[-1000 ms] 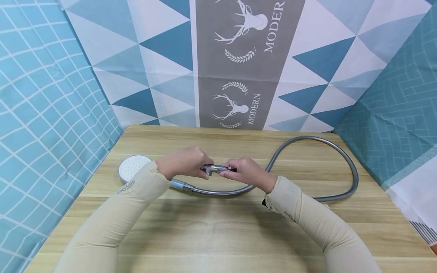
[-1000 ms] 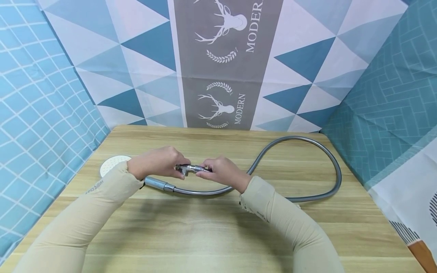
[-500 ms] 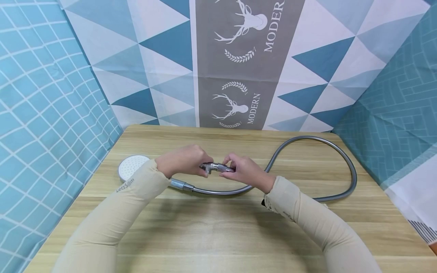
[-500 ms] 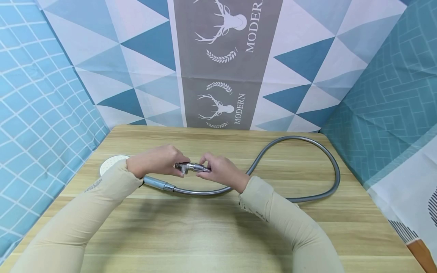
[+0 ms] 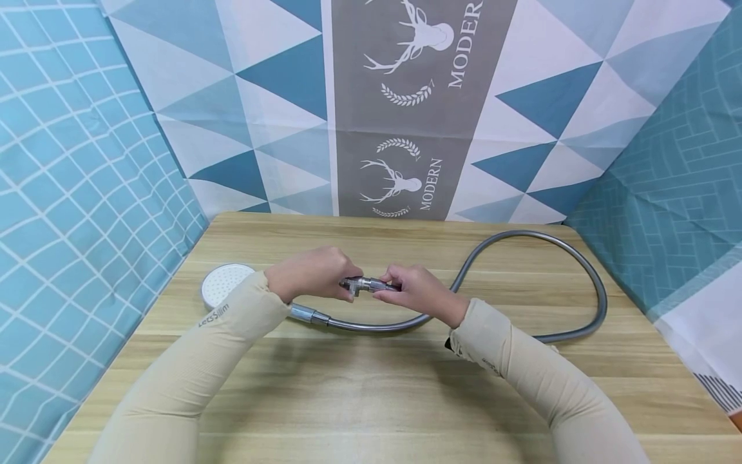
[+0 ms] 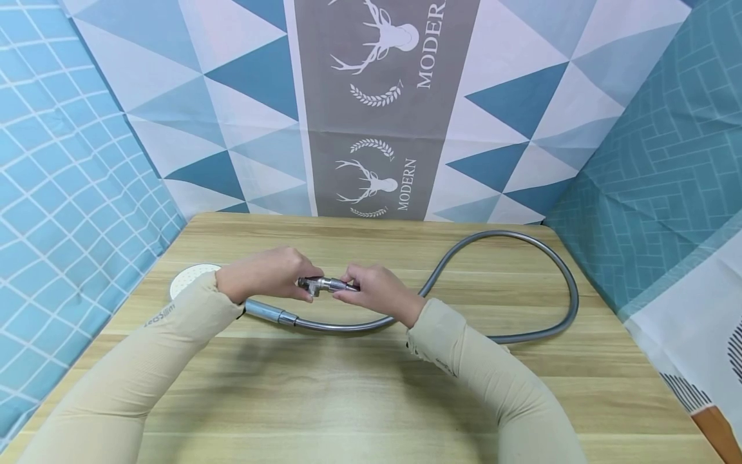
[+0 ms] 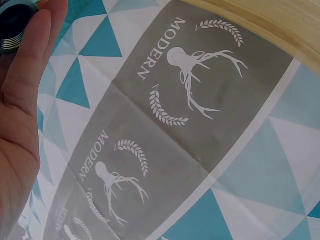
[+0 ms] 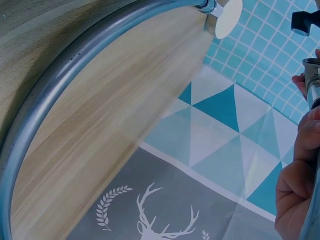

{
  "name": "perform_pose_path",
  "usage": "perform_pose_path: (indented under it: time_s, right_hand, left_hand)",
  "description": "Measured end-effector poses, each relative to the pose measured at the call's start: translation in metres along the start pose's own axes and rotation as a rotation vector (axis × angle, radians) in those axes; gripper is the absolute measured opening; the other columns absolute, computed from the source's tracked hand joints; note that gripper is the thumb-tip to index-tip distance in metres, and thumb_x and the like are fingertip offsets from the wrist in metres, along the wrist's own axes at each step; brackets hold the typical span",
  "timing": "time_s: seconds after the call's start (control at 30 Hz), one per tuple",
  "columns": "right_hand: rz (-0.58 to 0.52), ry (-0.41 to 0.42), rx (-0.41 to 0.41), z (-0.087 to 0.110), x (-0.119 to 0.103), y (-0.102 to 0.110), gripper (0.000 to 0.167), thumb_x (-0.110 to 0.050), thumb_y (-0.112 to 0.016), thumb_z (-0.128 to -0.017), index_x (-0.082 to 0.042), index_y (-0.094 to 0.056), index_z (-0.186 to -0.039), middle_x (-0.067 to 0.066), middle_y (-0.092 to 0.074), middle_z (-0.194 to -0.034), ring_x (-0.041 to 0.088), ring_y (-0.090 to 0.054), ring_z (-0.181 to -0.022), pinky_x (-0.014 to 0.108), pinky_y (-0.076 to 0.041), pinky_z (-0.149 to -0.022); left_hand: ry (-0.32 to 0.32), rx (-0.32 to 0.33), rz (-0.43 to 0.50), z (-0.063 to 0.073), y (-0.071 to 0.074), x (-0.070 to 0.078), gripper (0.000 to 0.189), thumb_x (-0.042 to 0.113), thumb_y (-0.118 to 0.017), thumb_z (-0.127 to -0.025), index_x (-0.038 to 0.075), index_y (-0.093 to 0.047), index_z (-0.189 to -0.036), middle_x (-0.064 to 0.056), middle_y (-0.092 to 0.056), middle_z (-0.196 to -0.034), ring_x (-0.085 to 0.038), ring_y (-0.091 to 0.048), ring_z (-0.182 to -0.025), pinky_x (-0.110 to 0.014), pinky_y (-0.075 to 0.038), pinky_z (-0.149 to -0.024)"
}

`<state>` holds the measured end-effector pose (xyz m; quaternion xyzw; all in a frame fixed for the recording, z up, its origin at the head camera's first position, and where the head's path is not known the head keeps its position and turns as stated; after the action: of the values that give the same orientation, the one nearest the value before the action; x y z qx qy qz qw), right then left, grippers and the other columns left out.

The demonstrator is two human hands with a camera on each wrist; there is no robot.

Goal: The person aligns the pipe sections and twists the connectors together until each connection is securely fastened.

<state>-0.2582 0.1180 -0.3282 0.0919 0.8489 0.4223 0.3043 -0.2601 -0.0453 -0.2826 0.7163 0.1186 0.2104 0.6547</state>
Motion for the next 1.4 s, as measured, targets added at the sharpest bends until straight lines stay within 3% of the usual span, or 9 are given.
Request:
perform_pose_path:
  time_s: [0.8,1.03,1.17,1.4]
  right_hand:
    - [-0.013,-0.080,-0.059,-0.0024,-0.0011,-0.0016,0.011,-0.013,-0.068,-0.089,-0.003,-0.066,-0.087,-0.009,-0.046,-0.061,-0.001,-0.032,-0.049,0.019,-0.028,-0.045]
    - [-0.081,-0.126,-0.077,-0.0028,-0.0019,-0.0022,0.034,-0.010,-0.077,-0.081,0.002,-0.055,-0.104,-0.004,-0.056,-0.059,-0.001,-0.040,-0.050,0.019,-0.033,-0.046]
    - [-0.110,-0.164,-0.074,-0.0025,-0.0014,-0.0019,0.027,-0.006,-0.075,-0.081,-0.001,-0.054,-0.096,-0.003,-0.057,-0.060,0.000,-0.040,-0.050,0.019,-0.033,-0.045]
    - [-0.112,-0.124,-0.059,-0.0032,-0.0015,-0.0027,0.015,-0.005,-0.074,-0.083,-0.001,-0.061,-0.089,-0.003,-0.059,-0.064,-0.001,-0.035,-0.050,0.019,-0.029,-0.045]
  left_hand:
    - [0.013,-0.005,-0.018,0.0014,-0.0016,-0.0004,0.015,0.014,-0.079,-0.079,0.010,-0.065,-0.078,0.009,-0.056,-0.066,-0.003,-0.048,-0.059,-0.019,-0.044,-0.058]
    - [0.025,-0.009,-0.018,0.0021,0.0005,-0.0002,0.014,0.015,-0.078,-0.080,0.007,-0.067,-0.083,0.006,-0.061,-0.069,-0.003,-0.051,-0.060,-0.020,-0.045,-0.058]
    - [0.017,0.001,-0.014,0.0019,0.0005,-0.0001,0.013,0.013,-0.078,-0.079,0.008,-0.066,-0.080,0.007,-0.059,-0.067,-0.003,-0.049,-0.059,-0.020,-0.045,-0.057]
    - [0.002,0.006,-0.018,0.0022,-0.0003,-0.0009,0.014,0.012,-0.079,-0.079,0.009,-0.065,-0.078,0.008,-0.057,-0.066,-0.002,-0.049,-0.058,-0.019,-0.044,-0.057]
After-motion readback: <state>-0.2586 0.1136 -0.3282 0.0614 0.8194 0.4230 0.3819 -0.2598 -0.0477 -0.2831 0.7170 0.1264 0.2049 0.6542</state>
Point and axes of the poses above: each hand's wrist, its own z-axis away from the middle knuckle, its own y-axis out of the back of the hand, x = y × z, the point moved 4 cm from there along -z, towards the middle knuckle
